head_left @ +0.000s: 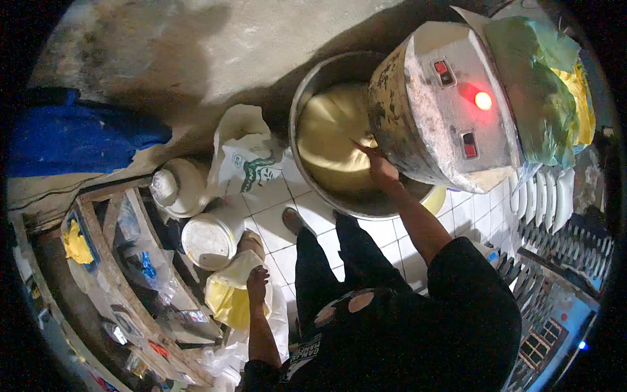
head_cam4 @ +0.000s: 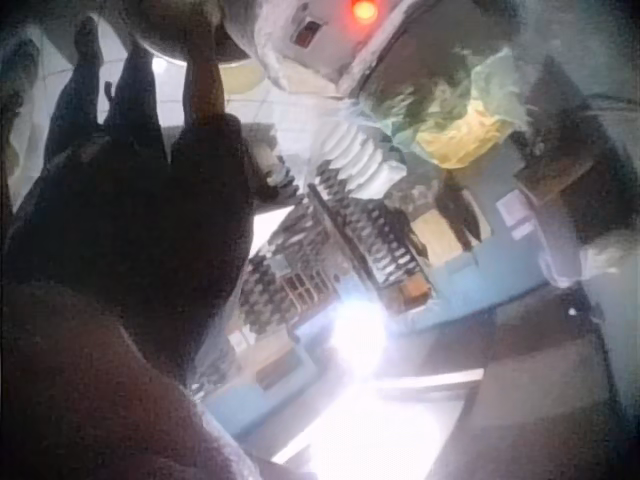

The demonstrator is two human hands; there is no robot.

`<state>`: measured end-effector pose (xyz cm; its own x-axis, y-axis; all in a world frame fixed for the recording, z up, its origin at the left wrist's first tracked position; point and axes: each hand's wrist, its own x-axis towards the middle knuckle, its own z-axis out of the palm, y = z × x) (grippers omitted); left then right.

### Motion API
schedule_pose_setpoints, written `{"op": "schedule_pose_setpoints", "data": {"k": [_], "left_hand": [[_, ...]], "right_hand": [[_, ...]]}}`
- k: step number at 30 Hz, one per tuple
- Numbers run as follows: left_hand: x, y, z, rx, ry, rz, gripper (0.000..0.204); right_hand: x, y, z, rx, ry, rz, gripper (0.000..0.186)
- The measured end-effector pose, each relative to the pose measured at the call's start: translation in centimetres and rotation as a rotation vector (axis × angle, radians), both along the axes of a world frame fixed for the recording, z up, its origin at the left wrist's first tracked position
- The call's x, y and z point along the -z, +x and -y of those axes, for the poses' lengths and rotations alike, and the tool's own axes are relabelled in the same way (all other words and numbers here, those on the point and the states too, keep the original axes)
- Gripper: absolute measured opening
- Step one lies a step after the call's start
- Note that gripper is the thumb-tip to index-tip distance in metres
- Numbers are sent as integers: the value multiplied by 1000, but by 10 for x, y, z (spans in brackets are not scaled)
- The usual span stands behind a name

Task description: The person scrapes dough from the side of a mixer by hand, walks to a table, and fills pieces of dough with a dark mixture using a spoon before placing them on a tray.

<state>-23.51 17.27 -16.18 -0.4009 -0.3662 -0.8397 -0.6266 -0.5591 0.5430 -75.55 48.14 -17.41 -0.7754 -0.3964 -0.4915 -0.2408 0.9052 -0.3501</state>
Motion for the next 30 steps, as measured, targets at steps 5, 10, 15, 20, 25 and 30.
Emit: {"op": "schedule_pose_setpoints", "data": {"k": [5,10,15,20,25,30], "left_hand": [[-2,-1,-7,218,-153,115,31],[-14,40,-11,80,-32,201,31],[-6,68,-28,6,-138,167,32],[-16,29,-10,80,-170,114,29],[-84,-140,-22,204,-298,-385,31],[-176,-275,-69,-32,132,-685,59]], "right_hand": [[-24,11,97,74,-103,228,27],[48,12,124,81,-141,87,34],[84,-3,16,-64,179,54,32],[28,16,-56,-44,327,17,35],[-59,71,15,-79,39,-311,34],[-212,164,140,-149,-422,-280,39]]}}
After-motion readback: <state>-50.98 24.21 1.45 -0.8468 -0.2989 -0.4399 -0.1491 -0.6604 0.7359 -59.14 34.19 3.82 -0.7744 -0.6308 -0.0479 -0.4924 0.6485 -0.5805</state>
